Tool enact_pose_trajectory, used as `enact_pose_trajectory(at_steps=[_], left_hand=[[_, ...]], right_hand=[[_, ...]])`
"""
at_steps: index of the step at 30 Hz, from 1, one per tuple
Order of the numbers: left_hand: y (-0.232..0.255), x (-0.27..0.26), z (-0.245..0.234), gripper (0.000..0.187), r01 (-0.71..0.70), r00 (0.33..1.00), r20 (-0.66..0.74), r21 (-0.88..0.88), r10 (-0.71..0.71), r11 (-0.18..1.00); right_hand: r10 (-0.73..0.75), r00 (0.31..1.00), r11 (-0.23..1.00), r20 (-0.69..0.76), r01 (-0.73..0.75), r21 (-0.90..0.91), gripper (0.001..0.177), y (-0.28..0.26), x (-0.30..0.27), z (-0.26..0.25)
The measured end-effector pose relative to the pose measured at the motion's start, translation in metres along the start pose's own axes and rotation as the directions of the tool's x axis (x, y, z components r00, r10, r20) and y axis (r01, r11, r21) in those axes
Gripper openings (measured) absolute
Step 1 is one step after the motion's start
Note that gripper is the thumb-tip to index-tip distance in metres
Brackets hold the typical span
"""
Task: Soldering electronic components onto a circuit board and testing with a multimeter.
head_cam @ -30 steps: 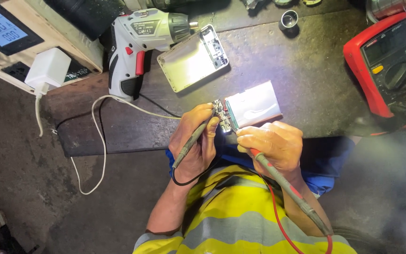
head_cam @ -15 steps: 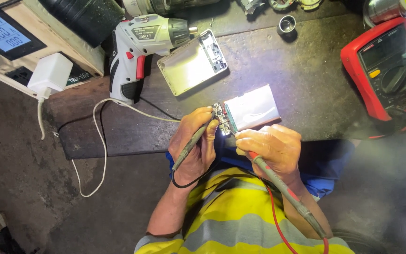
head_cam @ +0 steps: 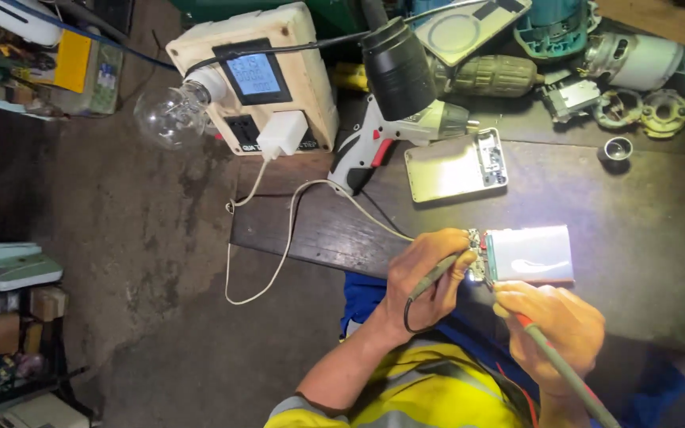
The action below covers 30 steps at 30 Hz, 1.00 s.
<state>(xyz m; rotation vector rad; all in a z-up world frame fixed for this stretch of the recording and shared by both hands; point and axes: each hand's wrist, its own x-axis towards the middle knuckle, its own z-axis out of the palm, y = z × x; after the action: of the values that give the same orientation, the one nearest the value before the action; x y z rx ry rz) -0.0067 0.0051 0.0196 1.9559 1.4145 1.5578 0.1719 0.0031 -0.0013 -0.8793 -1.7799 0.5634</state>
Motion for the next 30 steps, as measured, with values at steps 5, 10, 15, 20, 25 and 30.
enact_pose_trajectory(at_steps=[5, 10, 15, 20, 25, 30], left_hand=[[-0.007, -0.016, -0.002, 0.016, 0.073, 0.997, 0.028, -0.062, -0.071, 0.995], [-0.007, -0.014, -0.002, 0.015, 0.093, 0.993, 0.055, 0.207, -0.107, 0.974], [0.004, -0.005, 0.007, 0.014, 0.05, 0.996, 0.06, 0.133, -0.058, 0.99], [0.001, -0.013, 0.009, 0.016, 0.115, 0.992, 0.035, 0.102, -0.119, 0.988], [-0.004, -0.017, 0.01, 0.017, 0.085, 0.996, 0.019, 0.124, -0.088, 0.989], [-0.006, -0.017, 0.01, 0.016, 0.079, 0.996, 0.026, 0.131, -0.083, 0.988]], right_hand=[[0.02, 1.0, 0.998, -0.019, -0.021, -0.059, 0.018, 0.004, -0.007, 0.005], [0.015, 1.0, 0.999, 0.015, -0.015, -0.03, 0.047, -0.008, 0.014, -0.001], [-0.004, 0.997, 1.0, 0.071, 0.003, 0.012, 0.045, -0.011, 0.021, -0.019], [-0.007, 0.999, 1.0, 0.034, 0.006, 0.003, 0.05, -0.012, 0.021, -0.022], [-0.044, 0.999, 0.999, 0.007, 0.044, 0.004, 0.044, -0.008, 0.017, -0.02], [-0.05, 0.999, 0.999, -0.005, 0.05, 0.007, 0.046, -0.007, 0.017, -0.02]])
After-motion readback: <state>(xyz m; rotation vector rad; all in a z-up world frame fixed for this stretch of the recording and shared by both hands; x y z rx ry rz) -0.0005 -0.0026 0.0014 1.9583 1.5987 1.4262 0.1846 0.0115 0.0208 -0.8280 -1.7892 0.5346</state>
